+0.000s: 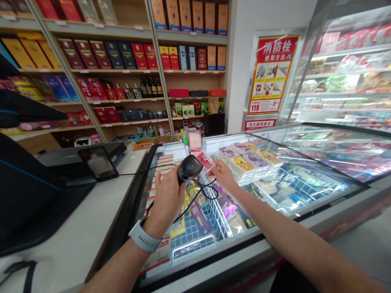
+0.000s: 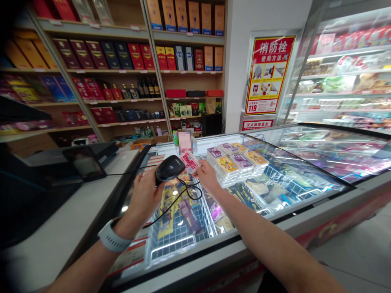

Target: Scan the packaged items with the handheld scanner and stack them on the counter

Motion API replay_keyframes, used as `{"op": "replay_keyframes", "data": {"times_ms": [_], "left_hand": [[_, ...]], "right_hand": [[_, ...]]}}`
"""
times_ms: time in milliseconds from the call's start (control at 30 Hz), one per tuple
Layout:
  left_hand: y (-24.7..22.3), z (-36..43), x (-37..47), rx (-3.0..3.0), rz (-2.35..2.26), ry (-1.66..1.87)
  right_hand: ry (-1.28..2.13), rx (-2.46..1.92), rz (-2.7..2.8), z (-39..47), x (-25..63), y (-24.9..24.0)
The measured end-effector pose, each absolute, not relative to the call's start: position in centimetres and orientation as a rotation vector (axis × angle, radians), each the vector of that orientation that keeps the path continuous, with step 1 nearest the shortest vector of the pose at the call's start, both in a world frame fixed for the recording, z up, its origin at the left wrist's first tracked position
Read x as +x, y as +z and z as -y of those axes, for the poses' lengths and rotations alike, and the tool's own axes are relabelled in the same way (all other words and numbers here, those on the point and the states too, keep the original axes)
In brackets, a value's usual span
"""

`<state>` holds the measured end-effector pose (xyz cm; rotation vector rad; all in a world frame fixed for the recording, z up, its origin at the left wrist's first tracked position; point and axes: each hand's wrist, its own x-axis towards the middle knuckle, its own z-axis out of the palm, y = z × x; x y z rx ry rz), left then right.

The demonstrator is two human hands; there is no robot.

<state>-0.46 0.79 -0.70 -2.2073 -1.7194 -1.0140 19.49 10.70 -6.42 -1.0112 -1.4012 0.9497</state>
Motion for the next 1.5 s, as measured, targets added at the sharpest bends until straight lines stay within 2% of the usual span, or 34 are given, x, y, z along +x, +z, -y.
{"op": "replay_keyframes", "data": {"times_ms": [1500], "left_hand": [[-1.23,-1.37,-0.8,-2.213,1.675,-1.039]], "right_hand": [[0.943,-0.977,1.373,-11.01,19.54,-6.54]]}}
